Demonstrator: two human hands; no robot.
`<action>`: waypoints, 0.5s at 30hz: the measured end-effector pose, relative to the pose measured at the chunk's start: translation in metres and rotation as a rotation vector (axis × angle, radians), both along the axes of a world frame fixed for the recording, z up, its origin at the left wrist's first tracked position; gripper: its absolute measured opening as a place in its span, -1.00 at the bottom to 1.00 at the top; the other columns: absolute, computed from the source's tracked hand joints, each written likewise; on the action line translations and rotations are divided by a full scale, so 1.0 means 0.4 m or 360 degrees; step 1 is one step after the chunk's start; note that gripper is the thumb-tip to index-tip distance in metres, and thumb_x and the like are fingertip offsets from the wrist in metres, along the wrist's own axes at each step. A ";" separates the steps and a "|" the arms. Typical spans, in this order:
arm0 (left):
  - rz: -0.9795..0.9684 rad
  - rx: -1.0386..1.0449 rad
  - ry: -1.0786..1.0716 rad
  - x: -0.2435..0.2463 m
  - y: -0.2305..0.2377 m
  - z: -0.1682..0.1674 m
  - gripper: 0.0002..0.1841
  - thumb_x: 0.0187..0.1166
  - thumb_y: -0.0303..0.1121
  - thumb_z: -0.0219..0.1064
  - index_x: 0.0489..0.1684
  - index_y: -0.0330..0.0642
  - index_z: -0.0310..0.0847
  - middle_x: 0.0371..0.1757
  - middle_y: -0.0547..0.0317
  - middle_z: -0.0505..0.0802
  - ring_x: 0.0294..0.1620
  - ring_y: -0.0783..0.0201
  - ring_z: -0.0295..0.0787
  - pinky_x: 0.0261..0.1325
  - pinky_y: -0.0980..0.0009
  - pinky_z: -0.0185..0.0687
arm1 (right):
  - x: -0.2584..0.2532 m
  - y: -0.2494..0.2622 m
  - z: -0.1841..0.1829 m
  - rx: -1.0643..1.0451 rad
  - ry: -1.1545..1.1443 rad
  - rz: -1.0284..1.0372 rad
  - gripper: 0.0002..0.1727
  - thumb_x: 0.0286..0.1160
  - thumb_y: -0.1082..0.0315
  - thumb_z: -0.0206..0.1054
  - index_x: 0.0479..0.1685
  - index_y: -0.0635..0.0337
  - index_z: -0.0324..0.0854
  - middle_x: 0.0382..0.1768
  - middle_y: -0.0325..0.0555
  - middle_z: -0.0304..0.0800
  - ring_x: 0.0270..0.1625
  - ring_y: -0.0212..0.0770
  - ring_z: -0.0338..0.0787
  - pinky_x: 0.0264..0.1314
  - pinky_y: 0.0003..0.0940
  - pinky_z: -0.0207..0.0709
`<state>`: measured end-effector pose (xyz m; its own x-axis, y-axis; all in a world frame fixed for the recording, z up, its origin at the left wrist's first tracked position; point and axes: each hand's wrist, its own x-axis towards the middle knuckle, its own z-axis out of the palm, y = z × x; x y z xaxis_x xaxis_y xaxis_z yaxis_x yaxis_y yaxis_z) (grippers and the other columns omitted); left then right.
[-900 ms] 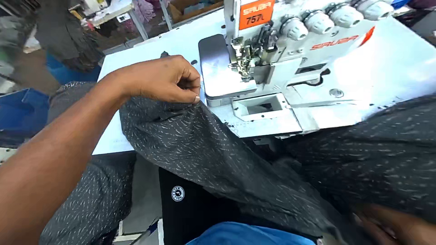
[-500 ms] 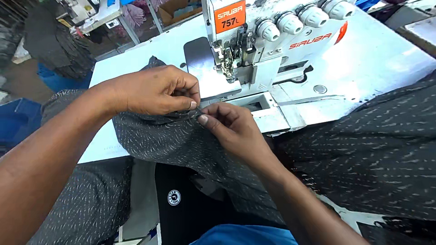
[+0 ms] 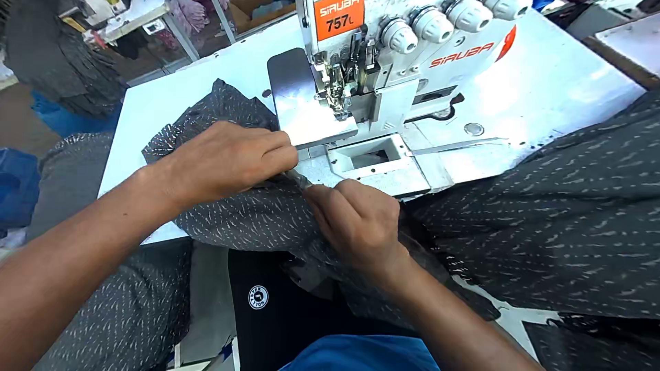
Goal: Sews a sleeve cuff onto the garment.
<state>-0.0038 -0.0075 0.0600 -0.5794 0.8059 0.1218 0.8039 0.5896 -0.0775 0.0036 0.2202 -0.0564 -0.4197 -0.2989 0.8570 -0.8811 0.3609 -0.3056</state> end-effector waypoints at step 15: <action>0.0229 -0.0720 -0.0204 -0.063 -0.113 0.119 -0.35 0.58 0.34 0.05 -0.28 -0.13 0.69 -0.36 0.07 0.75 -0.23 -0.05 0.78 -0.18 -0.14 0.61 | 0.002 0.003 0.025 -0.0052 -0.0810 0.0290 -0.78 0.54 0.33 0.43 0.05 0.14 0.88 -0.60 -0.34 0.64 -0.67 -0.49 0.38 -0.65 -0.56 0.27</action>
